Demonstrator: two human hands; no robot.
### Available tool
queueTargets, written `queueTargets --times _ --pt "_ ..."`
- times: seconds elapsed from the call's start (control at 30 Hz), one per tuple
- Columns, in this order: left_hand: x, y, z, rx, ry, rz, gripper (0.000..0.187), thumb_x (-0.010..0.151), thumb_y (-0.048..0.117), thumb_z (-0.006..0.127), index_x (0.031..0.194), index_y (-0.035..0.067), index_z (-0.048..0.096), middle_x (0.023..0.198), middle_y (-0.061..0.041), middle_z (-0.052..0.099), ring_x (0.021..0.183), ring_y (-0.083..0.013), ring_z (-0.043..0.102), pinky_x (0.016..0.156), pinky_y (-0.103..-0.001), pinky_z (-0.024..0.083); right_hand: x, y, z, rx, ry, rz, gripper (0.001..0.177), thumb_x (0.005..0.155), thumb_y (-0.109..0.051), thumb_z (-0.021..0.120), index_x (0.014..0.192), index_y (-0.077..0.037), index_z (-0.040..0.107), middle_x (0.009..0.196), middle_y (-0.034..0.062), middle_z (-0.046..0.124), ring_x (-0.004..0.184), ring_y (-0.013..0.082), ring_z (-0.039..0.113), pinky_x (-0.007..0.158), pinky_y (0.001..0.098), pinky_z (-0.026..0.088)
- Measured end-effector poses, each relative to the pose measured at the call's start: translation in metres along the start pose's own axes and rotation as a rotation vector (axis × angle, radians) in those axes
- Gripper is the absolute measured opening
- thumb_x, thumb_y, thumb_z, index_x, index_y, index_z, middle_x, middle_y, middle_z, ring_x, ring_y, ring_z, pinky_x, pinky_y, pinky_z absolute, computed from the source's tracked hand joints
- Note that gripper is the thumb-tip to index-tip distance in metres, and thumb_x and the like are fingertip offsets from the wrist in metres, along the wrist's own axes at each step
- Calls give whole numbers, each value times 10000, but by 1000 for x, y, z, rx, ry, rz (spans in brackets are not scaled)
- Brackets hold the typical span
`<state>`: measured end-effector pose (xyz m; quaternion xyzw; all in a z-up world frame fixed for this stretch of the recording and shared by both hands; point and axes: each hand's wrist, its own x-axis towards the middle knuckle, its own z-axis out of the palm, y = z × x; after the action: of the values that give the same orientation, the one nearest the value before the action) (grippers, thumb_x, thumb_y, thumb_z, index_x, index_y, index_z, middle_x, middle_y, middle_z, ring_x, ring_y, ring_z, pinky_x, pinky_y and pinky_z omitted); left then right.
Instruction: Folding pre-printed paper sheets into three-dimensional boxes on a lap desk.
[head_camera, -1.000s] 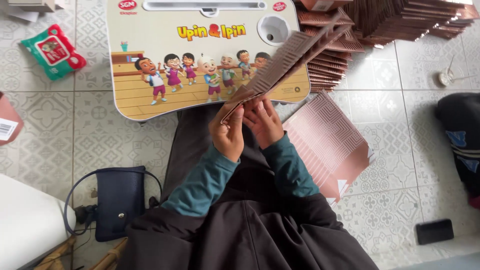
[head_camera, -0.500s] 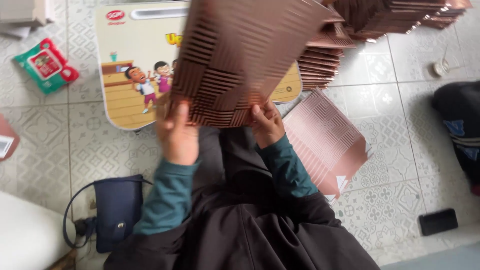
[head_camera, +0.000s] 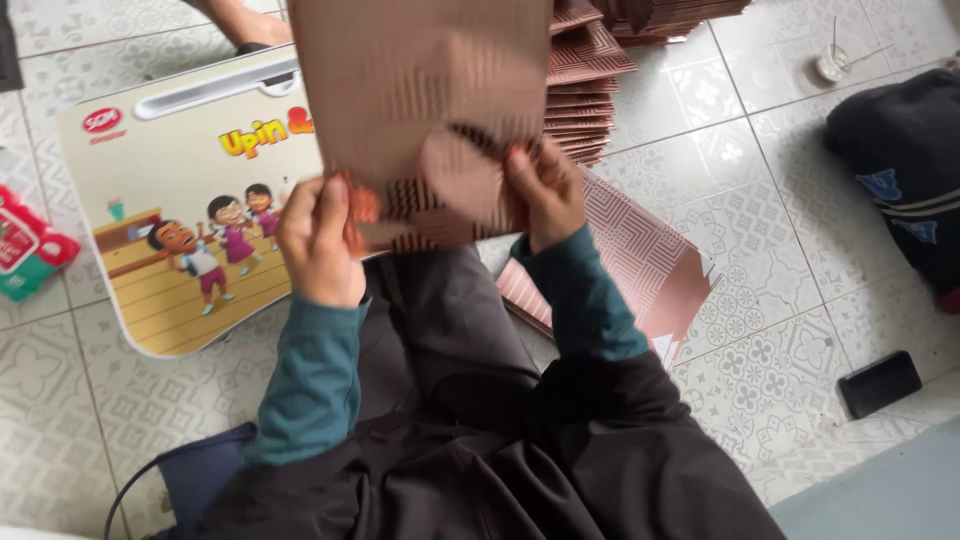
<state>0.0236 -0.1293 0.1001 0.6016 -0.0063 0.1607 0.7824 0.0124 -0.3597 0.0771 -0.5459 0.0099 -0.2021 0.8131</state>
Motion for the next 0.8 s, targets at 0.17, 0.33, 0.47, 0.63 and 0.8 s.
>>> queueTargets --times 0.17,0.33,0.47,0.63,0.8 --pt "73 -30 97 150 -256 78 217 1001 207 573 1070 12 640 780 -9 608 576 -78 416 489 -250 337 120 -37 -61 -429 -201 -364 47 1079 -119 565 1084 -72 566 902 17 583 730 80 501 682 227 434" --pt "135 -176 195 404 -409 364 745 888 60 658 1493 103 225 1320 -208 660 1077 -337 726 888 -356 619 248 8 -175 -422 -198 -463 225 1074 -102 661 1238 39 598 1084 252 723 842 321 754 739 393 676" --pt "132 -235 260 901 -371 272 1151 829 -54 590 1598 341 -169 1342 -235 552 960 -366 694 778 -463 589 281 40 -223 -567 -228 -365 315 1120 -188 601 1399 -84 499 1290 317 662 1074 455 742 878 553 682" --pt "122 -304 284 1409 -784 81 1016 813 -66 584 1591 199 -13 1476 -409 153 843 -406 627 671 -475 604 276 123 -298 -633 -91 24 481 1017 -92 636 1464 -116 459 1254 271 695 1058 363 752 862 448 711" --pt "117 -327 285 1720 -1058 -268 666 1026 311 429 1627 120 212 1661 -231 -106 1456 -580 217 1095 -734 320 243 158 -297 -1040 61 103 727 953 -112 733 1543 -307 355 1326 260 664 1087 352 754 856 428 692"
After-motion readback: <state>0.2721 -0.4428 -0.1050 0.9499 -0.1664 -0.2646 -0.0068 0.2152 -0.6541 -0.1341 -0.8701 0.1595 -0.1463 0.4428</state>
